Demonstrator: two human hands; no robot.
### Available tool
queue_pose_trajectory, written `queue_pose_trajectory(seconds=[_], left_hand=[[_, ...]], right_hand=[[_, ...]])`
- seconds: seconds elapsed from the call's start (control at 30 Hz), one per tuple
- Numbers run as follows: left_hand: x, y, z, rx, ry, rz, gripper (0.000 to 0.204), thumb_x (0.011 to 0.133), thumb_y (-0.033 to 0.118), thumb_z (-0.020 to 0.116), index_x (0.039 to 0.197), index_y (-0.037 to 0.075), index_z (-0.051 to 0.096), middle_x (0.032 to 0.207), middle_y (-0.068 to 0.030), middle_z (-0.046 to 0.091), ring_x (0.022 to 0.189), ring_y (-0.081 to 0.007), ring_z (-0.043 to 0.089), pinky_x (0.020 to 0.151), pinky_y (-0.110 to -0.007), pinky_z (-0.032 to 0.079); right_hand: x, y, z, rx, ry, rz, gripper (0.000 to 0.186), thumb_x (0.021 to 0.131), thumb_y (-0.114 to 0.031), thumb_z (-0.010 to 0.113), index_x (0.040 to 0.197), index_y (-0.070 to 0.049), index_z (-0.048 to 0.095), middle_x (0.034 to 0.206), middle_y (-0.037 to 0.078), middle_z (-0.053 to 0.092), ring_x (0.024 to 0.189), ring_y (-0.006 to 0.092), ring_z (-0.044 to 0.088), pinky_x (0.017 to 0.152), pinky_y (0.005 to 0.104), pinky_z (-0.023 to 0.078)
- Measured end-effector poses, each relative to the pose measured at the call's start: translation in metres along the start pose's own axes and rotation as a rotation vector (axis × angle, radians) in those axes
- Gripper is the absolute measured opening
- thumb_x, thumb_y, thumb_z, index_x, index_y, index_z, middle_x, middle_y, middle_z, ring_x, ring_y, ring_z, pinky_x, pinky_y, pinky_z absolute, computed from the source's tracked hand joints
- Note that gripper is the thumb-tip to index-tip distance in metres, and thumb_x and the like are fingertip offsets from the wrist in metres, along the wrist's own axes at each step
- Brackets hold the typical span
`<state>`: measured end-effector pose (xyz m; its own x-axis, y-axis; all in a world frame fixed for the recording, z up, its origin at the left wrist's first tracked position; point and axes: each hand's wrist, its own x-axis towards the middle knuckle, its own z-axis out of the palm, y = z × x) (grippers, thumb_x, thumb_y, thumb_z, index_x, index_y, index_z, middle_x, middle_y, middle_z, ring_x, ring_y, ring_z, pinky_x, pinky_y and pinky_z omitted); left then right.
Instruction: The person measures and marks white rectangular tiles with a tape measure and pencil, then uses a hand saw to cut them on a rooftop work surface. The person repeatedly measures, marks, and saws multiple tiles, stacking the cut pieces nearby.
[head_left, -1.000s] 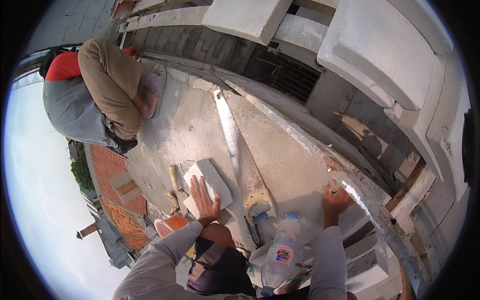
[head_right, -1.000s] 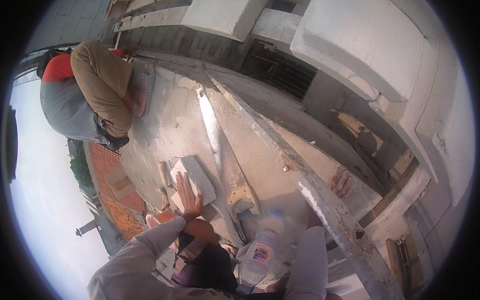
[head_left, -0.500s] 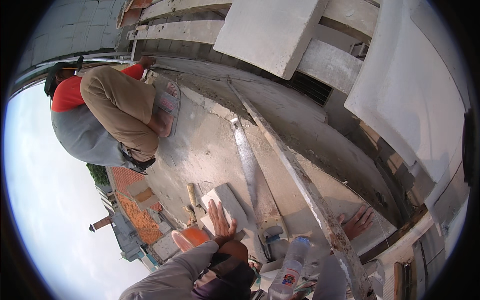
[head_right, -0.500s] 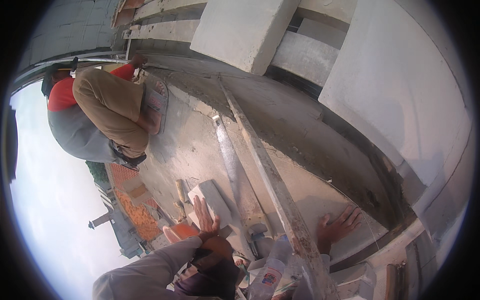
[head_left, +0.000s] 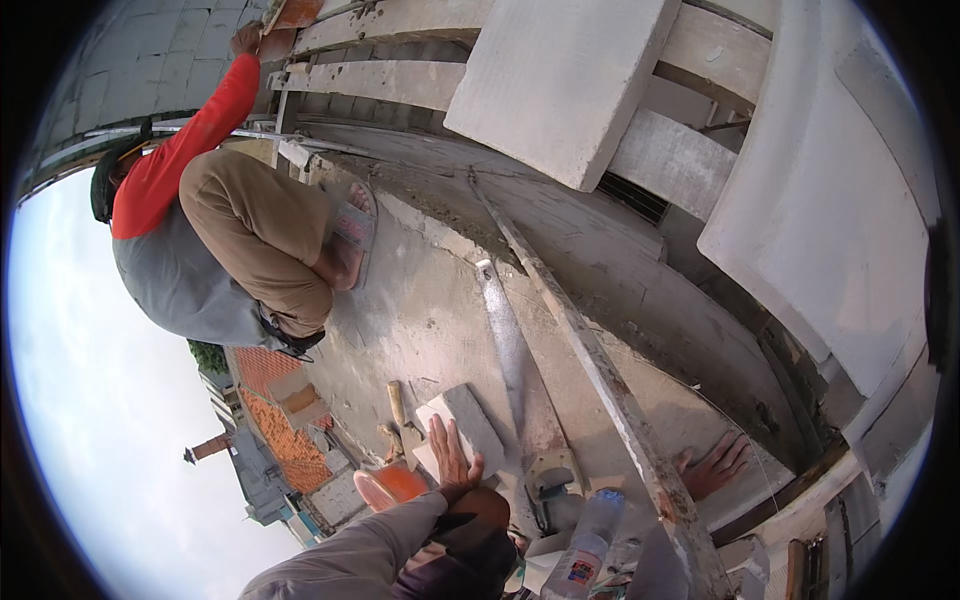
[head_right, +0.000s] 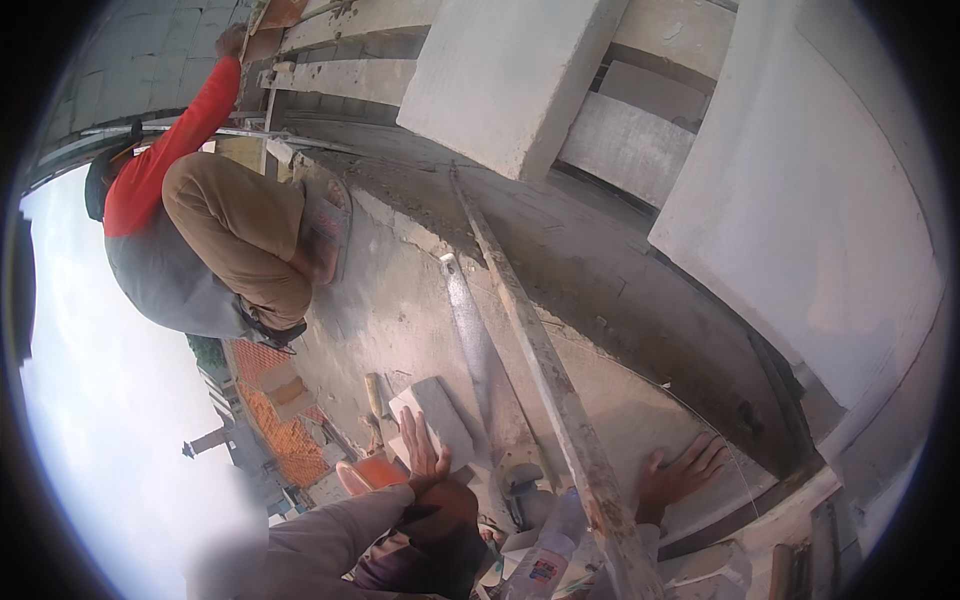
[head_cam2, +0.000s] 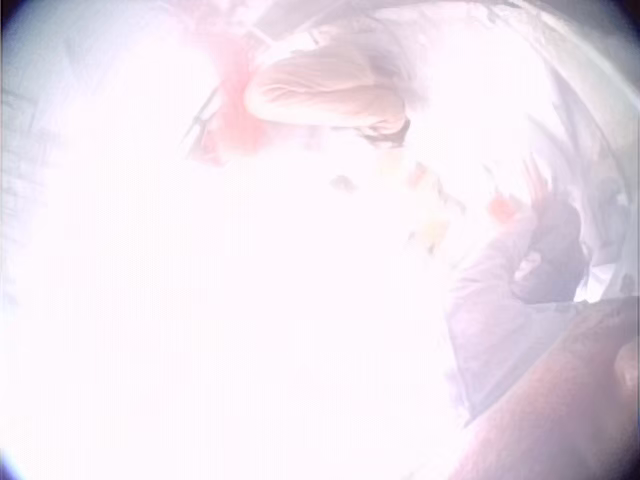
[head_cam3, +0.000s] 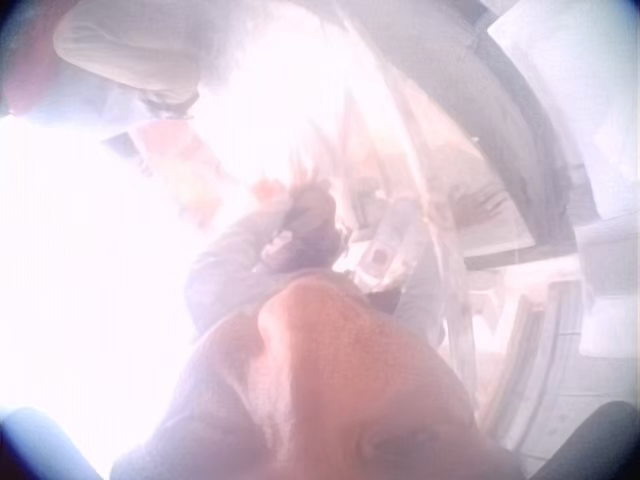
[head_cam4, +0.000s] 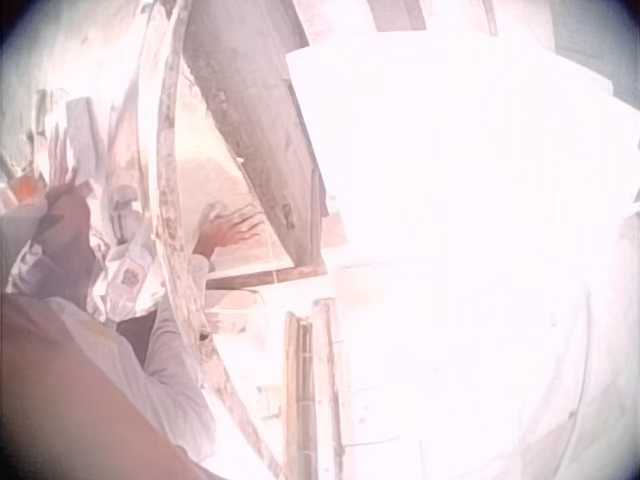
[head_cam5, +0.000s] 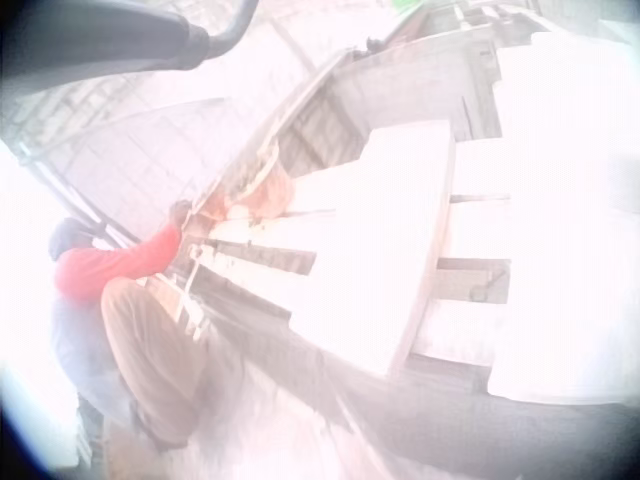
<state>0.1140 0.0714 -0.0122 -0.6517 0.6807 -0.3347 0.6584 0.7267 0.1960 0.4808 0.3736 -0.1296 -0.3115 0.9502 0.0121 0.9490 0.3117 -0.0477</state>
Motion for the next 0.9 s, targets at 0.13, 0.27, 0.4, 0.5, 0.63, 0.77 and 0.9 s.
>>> queue_pose_trajectory(seconds=[0.13, 0.27, 0.4, 0.5, 0.63, 0.77, 0.9], left_hand=[[-0.001, -0.003, 0.005, 0.007, 0.025, 0.012, 0.097, 0.099, 0.056, 0.054, 0.168, -0.003, 0.020, 0.173, -0.0401, 0.010, 0.160, -0.0608, 0.009, 0.127, -0.071, 0.009], [-0.006, -0.003, 0.004, 0.023, 0.018, -0.009, 0.098, 0.099, 0.059, 0.053, 0.168, -0.003, 0.021, 0.173, -0.0397, 0.010, 0.160, -0.0601, 0.010, 0.127, -0.071, 0.010], [0.003, -0.004, 0.006, 0.024, 0.038, 0.005, 0.098, 0.100, 0.063, 0.050, 0.168, -0.002, 0.022, 0.173, -0.0392, 0.011, 0.161, -0.0587, 0.011, 0.127, -0.071, 0.011], [-0.004, -0.002, 0.006, 0.043, 0.083, -0.021, 0.098, 0.099, 0.064, 0.050, 0.168, -0.001, 0.025, 0.173, -0.0378, 0.014, 0.160, -0.0581, 0.014, 0.127, -0.071, 0.012], [0.001, -0.004, 0.012, 0.035, 0.103, 0.001, 0.095, 0.098, 0.057, 0.053, 0.168, 0.000, 0.025, 0.174, -0.0353, 0.014, 0.162, -0.0557, 0.012, 0.128, -0.070, 0.010], [-0.003, -0.002, 0.012, 0.013, 0.120, -0.011, 0.095, 0.098, 0.055, 0.055, 0.171, 0.003, 0.022, 0.175, -0.0338, 0.012, 0.163, -0.0539, 0.009, 0.129, -0.068, 0.009], [-0.014, -0.008, 0.013, 0.000, 0.155, -0.014, 0.095, 0.099, 0.056, 0.057, 0.172, 0.007, 0.021, 0.176, -0.0320, 0.010, 0.164, -0.0524, 0.007, 0.129, -0.068, 0.008]], right_hand=[[0.001, -0.001, 0.001, -0.001, 0.007, -0.002, 0.081, 0.099, -0.047, 0.051, 0.167, -0.007, 0.036, 0.172, 0.025, 0.030, 0.160, 0.0464, 0.028, 0.130, 0.0654, 0.019], [-0.003, 0.002, 0.002, -0.014, 0.005, -0.001, 0.080, 0.100, -0.050, 0.051, 0.167, -0.007, 0.037, 0.172, 0.024, 0.032, 0.160, 0.0461, 0.029, 0.129, 0.0652, 0.020], [-0.011, 0.006, 0.008, -0.067, 0.019, 0.025, 0.081, 0.102, -0.057, 0.048, 0.166, -0.008, 0.038, 0.171, 0.022, 0.035, 0.157, 0.0451, 0.034, 0.127, 0.0649, 0.025], [-0.007, 0.008, 0.019, -0.093, 0.064, -0.043, 0.082, 0.104, -0.063, 0.044, 0.166, -0.009, 0.039, 0.169, 0.022, 0.039, 0.155, 0.0441, 0.038, 0.124, 0.0638, 0.030], [-0.005, -0.002, 0.002, -0.066, -0.060, 0.019, 0.078, 0.104, -0.049, 0.053, 0.165, -0.003, 0.038, 0.165, 0.026, 0.041, 0.157, 0.0444, 0.033, 0.127, 0.0642, 0.023], [-0.007, -0.011, 0.000, -0.049, 0.071, -0.029, 0.074, 0.106, -0.051, 0.052, 0.165, -0.009, 0.041, 0.168, 0.019, 0.039, 0.156, 0.0412, 0.034, 0.124, 0.0639, 0.026], [-0.005, -0.019, -0.006, -0.038, 0.142, -0.080, 0.074, 0.104, -0.048, 0.057, 0.166, -0.011, 0.041, 0.169, 0.016, 0.037, 0.155, 0.0399, 0.036, 0.124, 0.0611, 0.029]])
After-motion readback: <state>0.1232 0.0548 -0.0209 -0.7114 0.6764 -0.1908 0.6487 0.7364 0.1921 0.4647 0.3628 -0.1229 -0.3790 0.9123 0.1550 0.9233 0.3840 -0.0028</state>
